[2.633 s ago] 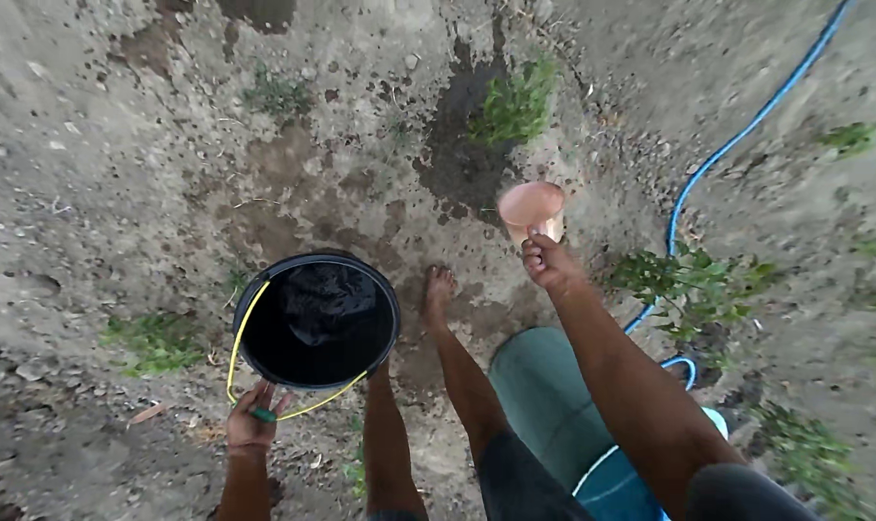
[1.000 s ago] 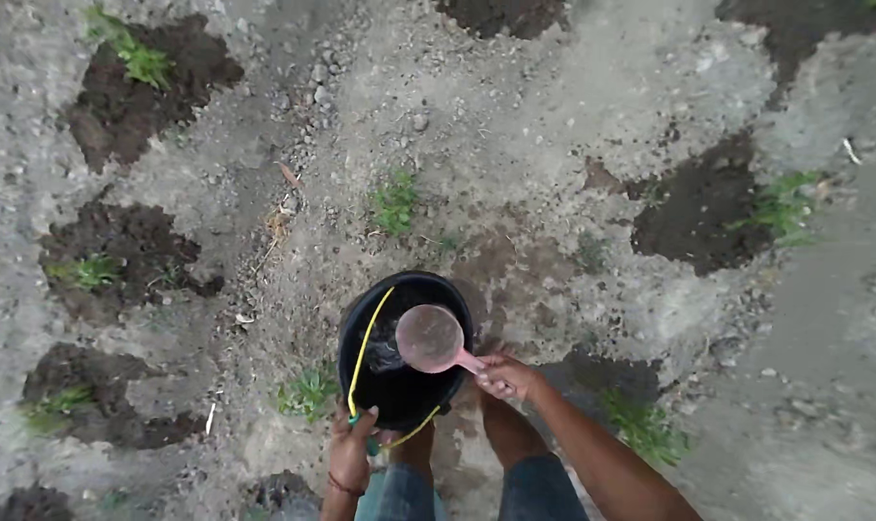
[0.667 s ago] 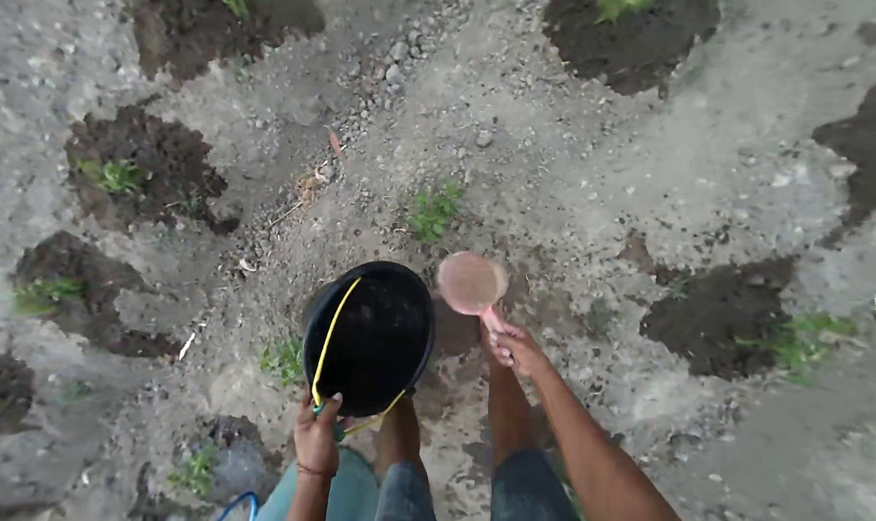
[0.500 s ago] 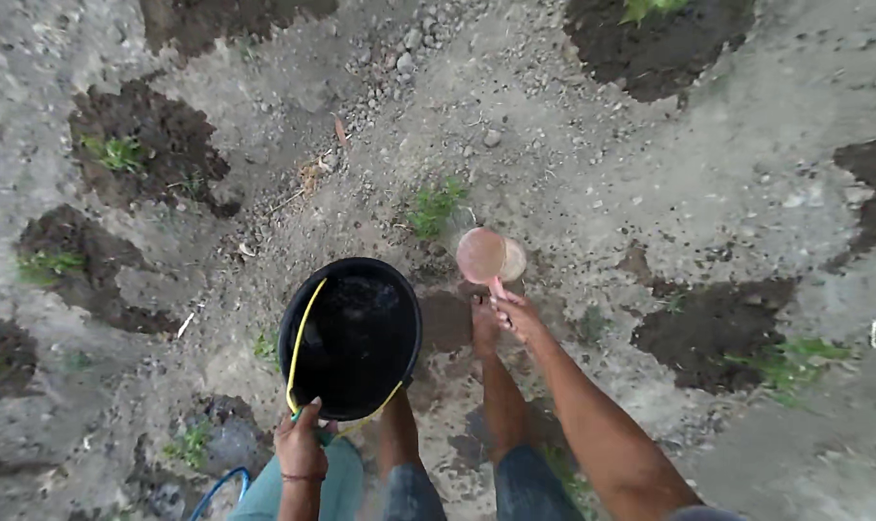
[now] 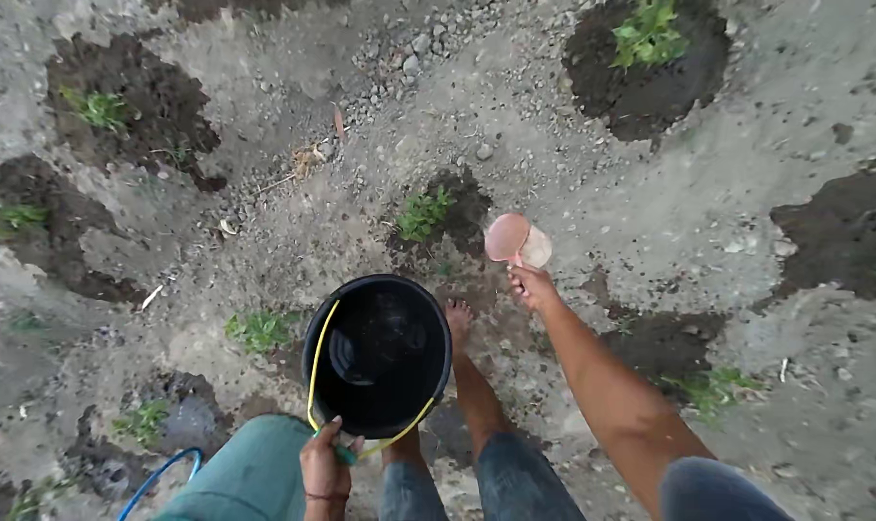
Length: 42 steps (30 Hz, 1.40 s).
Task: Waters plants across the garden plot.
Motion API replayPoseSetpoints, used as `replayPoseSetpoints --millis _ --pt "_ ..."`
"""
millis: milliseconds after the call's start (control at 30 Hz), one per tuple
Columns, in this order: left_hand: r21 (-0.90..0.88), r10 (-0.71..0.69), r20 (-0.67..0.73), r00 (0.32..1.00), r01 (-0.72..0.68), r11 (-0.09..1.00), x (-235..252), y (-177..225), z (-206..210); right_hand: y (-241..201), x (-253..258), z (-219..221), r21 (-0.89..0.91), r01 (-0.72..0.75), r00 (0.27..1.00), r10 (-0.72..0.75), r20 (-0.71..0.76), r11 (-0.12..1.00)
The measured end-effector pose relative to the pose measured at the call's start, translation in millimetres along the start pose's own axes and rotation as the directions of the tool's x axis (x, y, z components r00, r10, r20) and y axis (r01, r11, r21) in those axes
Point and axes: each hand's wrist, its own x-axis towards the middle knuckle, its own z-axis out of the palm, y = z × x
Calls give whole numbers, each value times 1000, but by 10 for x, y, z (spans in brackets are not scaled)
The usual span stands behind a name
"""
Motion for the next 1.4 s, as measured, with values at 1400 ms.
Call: replayPoseSetpoints --millis 1400 --pt "-283 -20 11 1000 23 959 496 -1334 -2047 2888 -1853 2272 -659 641 731 574 370 -393"
